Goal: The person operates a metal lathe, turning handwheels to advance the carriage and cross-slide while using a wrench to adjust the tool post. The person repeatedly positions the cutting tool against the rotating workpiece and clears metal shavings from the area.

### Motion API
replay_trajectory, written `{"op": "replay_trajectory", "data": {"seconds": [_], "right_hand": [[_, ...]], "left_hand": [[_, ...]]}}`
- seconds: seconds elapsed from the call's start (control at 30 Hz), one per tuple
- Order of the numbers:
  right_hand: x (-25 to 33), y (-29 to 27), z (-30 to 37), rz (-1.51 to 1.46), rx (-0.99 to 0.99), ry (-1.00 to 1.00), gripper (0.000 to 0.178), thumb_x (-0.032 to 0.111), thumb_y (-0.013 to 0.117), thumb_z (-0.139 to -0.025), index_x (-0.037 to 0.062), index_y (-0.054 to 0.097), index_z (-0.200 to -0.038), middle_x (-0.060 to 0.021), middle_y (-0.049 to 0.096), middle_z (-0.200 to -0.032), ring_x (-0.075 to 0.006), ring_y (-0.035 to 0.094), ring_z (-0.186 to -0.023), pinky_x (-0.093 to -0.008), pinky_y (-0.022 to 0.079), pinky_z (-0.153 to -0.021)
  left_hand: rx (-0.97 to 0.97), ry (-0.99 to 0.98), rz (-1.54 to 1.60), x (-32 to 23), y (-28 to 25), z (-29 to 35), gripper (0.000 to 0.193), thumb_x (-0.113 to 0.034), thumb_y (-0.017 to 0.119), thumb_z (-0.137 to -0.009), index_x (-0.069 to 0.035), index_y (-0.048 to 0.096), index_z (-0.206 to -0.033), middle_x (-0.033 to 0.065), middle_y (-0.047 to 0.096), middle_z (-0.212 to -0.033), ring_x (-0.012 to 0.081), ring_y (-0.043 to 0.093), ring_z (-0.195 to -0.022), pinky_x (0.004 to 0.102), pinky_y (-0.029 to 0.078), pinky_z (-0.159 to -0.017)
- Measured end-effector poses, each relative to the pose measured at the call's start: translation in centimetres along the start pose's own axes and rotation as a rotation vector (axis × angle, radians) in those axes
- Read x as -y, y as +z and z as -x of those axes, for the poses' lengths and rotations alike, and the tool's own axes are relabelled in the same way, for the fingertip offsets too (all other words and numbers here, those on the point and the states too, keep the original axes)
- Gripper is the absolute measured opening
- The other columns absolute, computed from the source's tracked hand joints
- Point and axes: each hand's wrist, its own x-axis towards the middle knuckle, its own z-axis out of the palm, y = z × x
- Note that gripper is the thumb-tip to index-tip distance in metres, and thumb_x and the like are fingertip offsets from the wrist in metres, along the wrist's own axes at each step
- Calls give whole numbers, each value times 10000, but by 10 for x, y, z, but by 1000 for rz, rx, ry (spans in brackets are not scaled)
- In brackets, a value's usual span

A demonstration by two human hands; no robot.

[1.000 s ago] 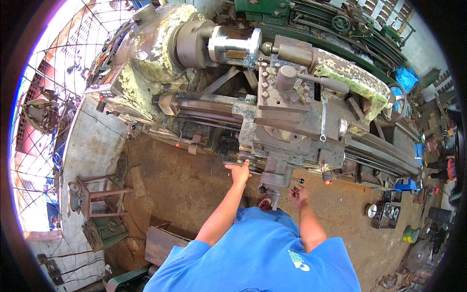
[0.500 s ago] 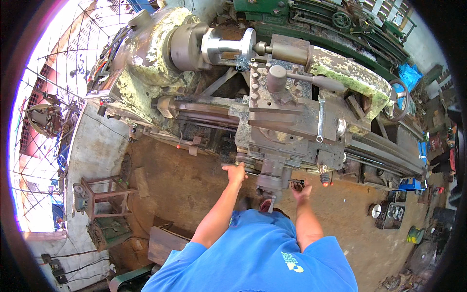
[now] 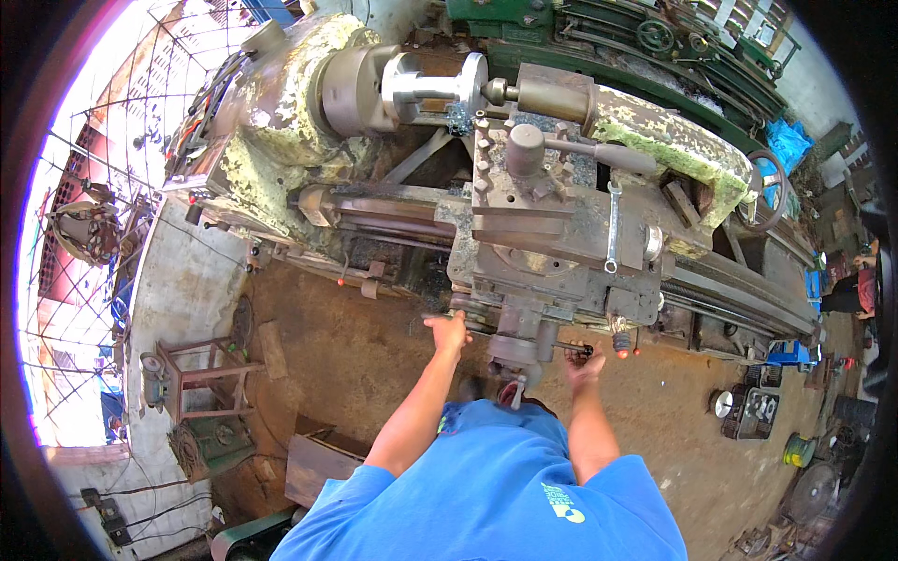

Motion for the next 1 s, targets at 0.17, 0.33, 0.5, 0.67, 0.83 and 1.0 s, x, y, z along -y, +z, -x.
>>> {"op": "replay_trajectory", "data": {"seconds": [0.17, 0.33, 0.5, 0.67, 0.83, 1.0], "right_hand": [[33, 6, -1, 481, -94, -339, 203, 304, 560, -942, 110, 536, -999, -54, 577, -803, -240, 591, -739, -392, 495, -738], [79, 41, 47, 391, -85, -967, 112, 70, 617, -896, 43, 572, -995, -14, 549, -777, -160, 560, -699, -311, 455, -621], [95, 94, 143, 546, 134, -1022, 73, 97, 633, -918, 35, 596, -935, 15, 566, -768, -91, 524, -687, -239, 430, -626], [50, 130, 182, 875, 334, -1311, 89, 89, 657, -903, 5, 628, -896, 20, 577, -769, -59, 492, -666, -228, 412, -590], [23, 141, 186, 1090, 186, -1553, 132, 138, 705, -853, 18, 650, -851, -3, 537, -563, -85, 460, -504, -278, 390, -491], [31, 144, 185, 1064, 161, -1379, 106, 110, 681, -881, 17, 640, -852, 42, 510, -608, -50, 413, -549, -247, 357, -506]], "left_hand": [[-51, -6, -19, -2, 4, 3, 1062, -184, 607, -908, 170, -290, -1353, 121, 595, -681, 196, 570, -471, 302, 468, -416], [-79, -27, -79, -10, 1, -2, 1053, -193, 603, -893, 196, -266, -1343, 118, 598, -666, 194, 566, -463, 306, 473, -418], [-95, -24, -39, -9, 5, 0, 609, -202, 609, -903, 82, 163, -1205, 120, 573, -673, 186, 541, -460, 314, 430, -384], [-123, -6, -26, -6, 6, 0, 523, -200, 612, -898, 26, 205, -1139, 114, 558, -671, 184, 538, -456, 304, 416, -373], [-18, -37, -21, -6, -1, -9, 687, -205, 597, -896, 70, 45, -1199, 116, 564, -662, 185, 536, -449, 300, 413, -377], [77, -78, 23, -4, -9, -14, 1021, -210, 587, -904, 166, -251, -1351, 118, 577, -644, 180, 530, -431, 284, 403, -366]]}}
